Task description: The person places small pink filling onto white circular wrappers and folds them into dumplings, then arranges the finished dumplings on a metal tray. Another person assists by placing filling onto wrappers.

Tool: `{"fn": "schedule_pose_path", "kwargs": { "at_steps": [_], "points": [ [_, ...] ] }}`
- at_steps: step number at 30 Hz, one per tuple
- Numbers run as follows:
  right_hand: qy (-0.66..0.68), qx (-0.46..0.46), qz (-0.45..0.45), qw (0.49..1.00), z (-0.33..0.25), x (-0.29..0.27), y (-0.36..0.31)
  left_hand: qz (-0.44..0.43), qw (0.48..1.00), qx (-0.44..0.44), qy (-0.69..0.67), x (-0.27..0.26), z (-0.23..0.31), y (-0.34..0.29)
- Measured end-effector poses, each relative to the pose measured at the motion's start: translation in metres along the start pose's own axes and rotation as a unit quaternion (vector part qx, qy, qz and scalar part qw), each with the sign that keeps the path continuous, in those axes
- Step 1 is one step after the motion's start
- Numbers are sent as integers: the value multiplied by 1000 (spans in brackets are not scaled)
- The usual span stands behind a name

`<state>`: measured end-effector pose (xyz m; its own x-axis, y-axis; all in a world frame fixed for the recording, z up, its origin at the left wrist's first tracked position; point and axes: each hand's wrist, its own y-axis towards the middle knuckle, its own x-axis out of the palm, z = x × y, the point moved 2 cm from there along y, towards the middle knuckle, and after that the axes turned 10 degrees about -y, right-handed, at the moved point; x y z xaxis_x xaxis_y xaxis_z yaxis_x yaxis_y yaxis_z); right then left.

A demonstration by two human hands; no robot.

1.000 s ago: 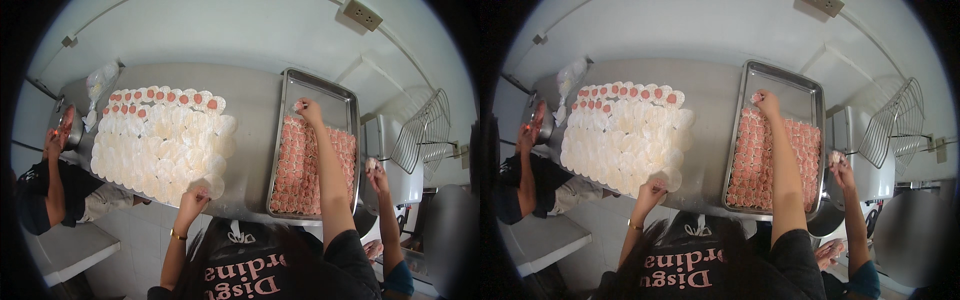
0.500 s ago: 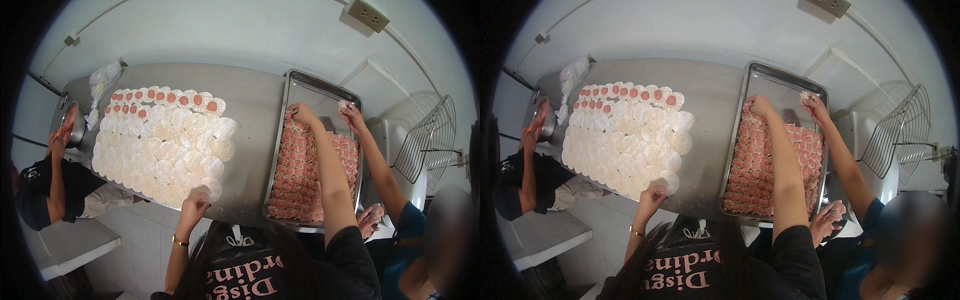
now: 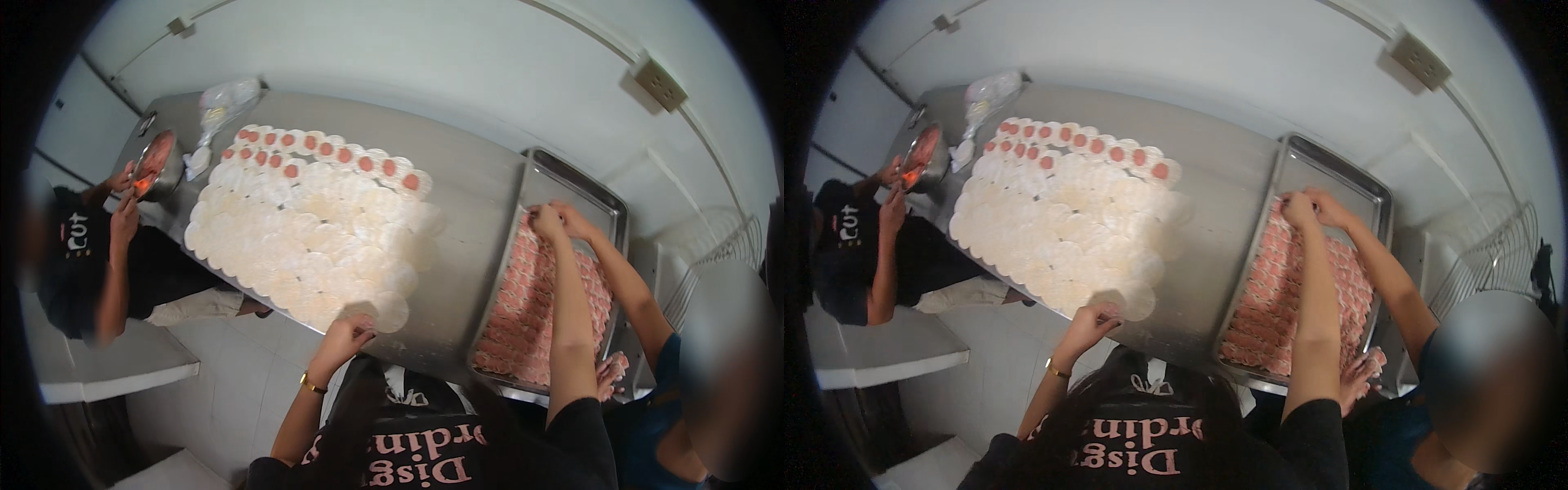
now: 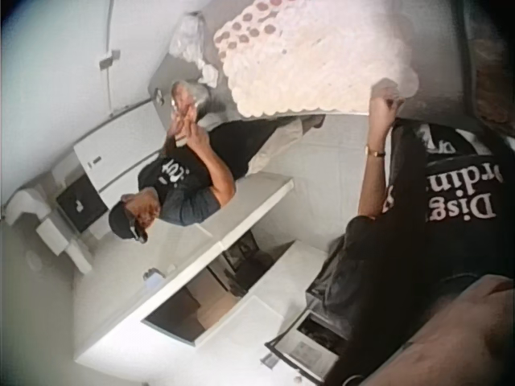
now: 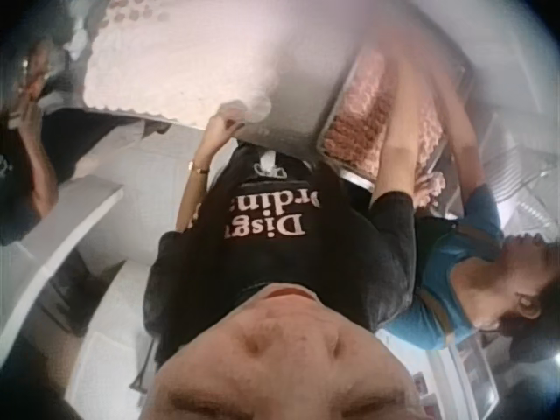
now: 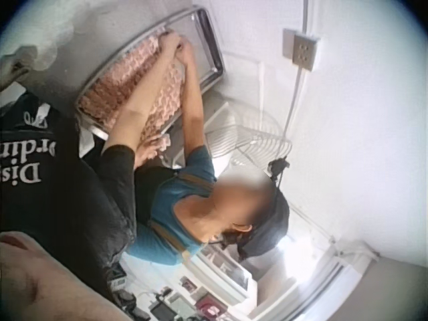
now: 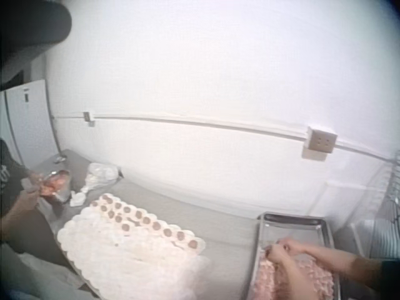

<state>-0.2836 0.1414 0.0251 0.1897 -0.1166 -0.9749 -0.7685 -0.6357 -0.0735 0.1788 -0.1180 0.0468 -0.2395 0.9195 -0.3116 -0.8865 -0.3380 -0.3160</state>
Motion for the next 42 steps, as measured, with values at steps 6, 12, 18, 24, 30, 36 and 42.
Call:
{"fn": "schedule_pose_path", "kwargs": {
  "at_steps": [6,12,18,24,30,36,42],
  "points": [
    [116,41,246,961,-22,-23,-21,20,992,108,54,-51,25,62],
    [189,115,147,964,-131,23,-4,16,976,218,5,-72,77,130],
    [56,135,138,980,-220,71,66,-20,987,157,-4,-96,43,94],
    [252,213,97,939,-220,93,82,-33,997,64,-12,-128,-12,41],
    [727,252,96,632,-196,84,68,-40,994,76,-71,-114,-23,38],
    [843,107,118,514,-222,53,-30,-109,958,71,-255,-49,-1,79],
    [839,254,112,468,-275,68,-183,-215,882,-47,-417,18,20,91]
  ]
}}
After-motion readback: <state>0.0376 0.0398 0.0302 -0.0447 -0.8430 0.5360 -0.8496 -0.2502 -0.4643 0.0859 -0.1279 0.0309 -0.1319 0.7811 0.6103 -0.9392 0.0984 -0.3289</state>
